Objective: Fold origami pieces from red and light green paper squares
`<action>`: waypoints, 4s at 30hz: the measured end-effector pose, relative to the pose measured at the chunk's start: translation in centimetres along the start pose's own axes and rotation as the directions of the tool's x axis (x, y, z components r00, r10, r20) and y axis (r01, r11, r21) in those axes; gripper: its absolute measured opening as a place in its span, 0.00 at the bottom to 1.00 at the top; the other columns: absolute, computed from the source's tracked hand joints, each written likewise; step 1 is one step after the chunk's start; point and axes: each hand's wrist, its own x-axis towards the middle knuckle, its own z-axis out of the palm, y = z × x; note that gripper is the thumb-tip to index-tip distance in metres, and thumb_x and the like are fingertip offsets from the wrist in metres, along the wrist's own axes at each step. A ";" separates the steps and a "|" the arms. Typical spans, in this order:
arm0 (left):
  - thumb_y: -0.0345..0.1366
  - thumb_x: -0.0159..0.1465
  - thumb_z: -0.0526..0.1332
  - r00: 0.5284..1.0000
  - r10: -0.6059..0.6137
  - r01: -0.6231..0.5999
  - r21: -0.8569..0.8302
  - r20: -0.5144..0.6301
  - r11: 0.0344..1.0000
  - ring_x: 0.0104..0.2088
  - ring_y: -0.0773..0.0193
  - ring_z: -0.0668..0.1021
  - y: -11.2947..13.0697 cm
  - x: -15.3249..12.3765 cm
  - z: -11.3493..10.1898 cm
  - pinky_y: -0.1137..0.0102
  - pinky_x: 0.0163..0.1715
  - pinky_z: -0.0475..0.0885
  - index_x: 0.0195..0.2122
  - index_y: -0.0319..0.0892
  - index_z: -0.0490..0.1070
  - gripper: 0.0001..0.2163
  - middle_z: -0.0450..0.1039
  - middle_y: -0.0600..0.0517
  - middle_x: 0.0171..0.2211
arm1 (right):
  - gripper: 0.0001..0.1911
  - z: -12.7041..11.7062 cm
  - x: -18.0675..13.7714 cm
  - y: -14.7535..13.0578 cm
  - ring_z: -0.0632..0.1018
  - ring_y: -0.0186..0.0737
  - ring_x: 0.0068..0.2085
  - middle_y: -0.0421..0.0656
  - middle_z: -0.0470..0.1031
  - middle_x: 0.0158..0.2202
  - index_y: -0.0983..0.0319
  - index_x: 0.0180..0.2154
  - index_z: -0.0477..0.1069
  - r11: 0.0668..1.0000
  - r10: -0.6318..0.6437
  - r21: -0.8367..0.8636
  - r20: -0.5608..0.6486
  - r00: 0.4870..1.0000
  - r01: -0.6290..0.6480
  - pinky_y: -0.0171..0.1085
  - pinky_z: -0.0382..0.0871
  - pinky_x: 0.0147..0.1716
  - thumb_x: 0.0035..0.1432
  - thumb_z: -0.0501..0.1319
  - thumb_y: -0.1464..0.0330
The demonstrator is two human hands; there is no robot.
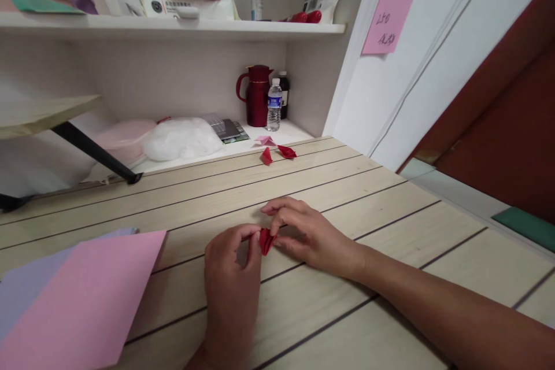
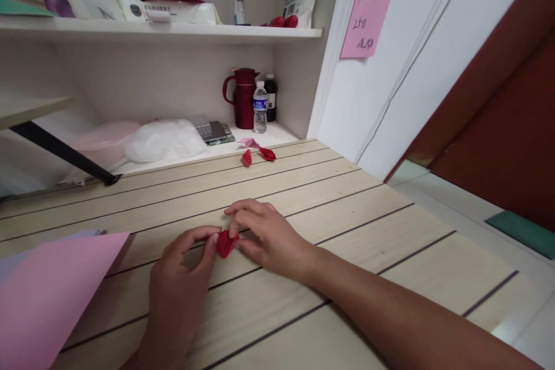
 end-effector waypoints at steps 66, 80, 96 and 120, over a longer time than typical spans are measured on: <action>0.27 0.63 0.52 0.902 0.044 -0.065 0.034 0.428 0.997 0.41 0.58 0.79 -0.2 0.7 0.0 0.59 0.42 0.73 0.44 0.49 0.64 0.11 0.75 0.51 0.40 | 0.11 -1.2 0.0 0.8 0.76 0.39 0.38 0.38 0.78 0.36 0.57 0.42 0.68 0.978 0.010 -0.209 0.143 0.990 0.020 0.38 0.66 0.43 0.60 0.60 0.77; 0.23 0.63 0.50 0.855 0.160 -0.245 0.113 0.492 0.963 0.43 0.58 0.73 0.1 0.7 -0.1 0.58 0.43 0.67 0.37 0.47 0.66 0.12 0.71 0.50 0.42 | 0.10 -1.2 0.0 1.2 0.76 0.38 0.38 0.38 0.78 0.36 0.57 0.40 0.69 0.982 -0.002 -0.184 0.161 0.987 0.032 0.35 0.65 0.41 0.59 0.61 0.77; 0.21 0.61 0.53 0.833 0.093 -0.272 0.257 0.546 0.927 0.46 0.56 0.74 -0.6 1.5 -0.6 0.56 0.46 0.68 0.41 0.45 0.70 0.14 0.74 0.49 0.44 | 0.07 -0.7 0.0 1.5 0.77 0.39 0.43 0.42 0.78 0.41 0.58 0.40 0.73 0.990 -0.042 -0.127 0.183 0.982 0.066 0.37 0.68 0.45 0.62 0.62 0.75; 0.26 0.65 0.55 0.768 0.190 -0.437 0.283 0.612 0.854 0.56 0.53 0.72 -2.1 1.8 -1.3 0.48 0.55 0.63 0.48 0.58 0.76 0.19 0.68 0.49 0.58 | 0.12 -1.1 0.1 1.8 0.77 0.41 0.47 0.43 0.78 0.44 0.59 0.40 0.73 0.990 -0.060 -0.113 0.220 0.974 0.086 0.39 0.69 0.49 0.59 0.60 0.80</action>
